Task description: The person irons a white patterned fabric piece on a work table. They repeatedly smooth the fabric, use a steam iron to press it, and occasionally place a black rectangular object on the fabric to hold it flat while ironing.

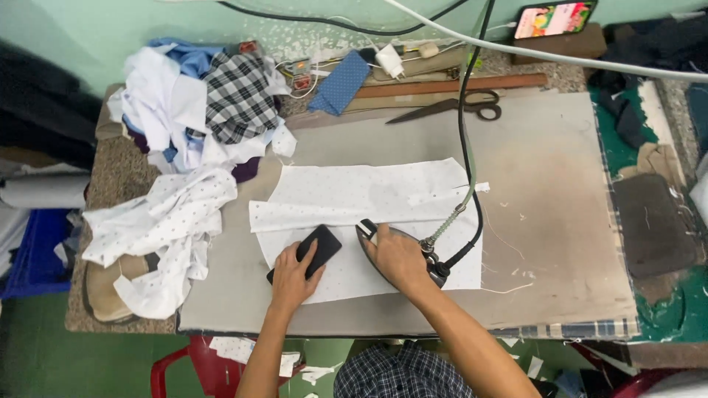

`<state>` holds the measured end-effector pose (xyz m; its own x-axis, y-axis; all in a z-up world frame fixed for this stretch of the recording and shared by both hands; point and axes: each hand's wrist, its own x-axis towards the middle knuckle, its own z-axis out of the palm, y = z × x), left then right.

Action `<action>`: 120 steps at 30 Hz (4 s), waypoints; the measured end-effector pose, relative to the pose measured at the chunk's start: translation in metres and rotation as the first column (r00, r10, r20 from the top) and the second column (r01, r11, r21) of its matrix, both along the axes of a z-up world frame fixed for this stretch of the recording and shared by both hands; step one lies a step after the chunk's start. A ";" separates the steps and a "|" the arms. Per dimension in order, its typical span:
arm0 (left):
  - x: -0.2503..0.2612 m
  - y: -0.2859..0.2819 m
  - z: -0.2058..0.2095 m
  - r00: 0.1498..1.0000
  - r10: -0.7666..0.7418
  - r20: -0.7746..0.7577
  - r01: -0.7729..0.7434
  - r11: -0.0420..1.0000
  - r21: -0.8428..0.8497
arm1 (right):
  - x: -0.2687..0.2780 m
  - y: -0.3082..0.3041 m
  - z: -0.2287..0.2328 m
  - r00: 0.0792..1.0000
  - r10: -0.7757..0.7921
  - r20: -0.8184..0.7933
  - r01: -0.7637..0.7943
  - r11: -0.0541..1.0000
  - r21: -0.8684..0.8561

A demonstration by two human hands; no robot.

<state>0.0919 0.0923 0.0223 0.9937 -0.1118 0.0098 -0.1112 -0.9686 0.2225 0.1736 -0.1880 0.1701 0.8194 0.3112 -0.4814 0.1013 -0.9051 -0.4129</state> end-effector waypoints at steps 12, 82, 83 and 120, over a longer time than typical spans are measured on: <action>0.034 -0.106 0.020 0.927 -0.358 -0.115 0.351 0.933 -0.076 | -0.032 -0.131 0.006 0.898 -0.440 0.016 0.436 0.885 -0.163; -0.079 0.015 0.054 0.750 0.392 -0.533 -0.317 0.920 0.230 | -0.035 0.091 -0.032 0.437 0.892 0.119 -0.894 0.445 -0.050; -0.082 -0.001 0.051 0.740 0.401 -0.540 -0.332 0.916 0.226 | -0.034 0.080 -0.028 0.422 0.900 0.111 -0.902 0.429 -0.049; -0.084 -0.487 -0.044 0.595 0.737 0.321 -0.650 0.676 -0.346 | -0.017 -0.067 -0.028 0.417 0.889 0.189 -0.904 0.427 -0.011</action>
<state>0.0077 -0.3947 -0.0217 0.6594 0.6563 0.3667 0.4587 -0.7377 0.4954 0.1561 -0.2546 0.1424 0.1040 0.9415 -0.3207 0.8981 -0.2274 -0.3764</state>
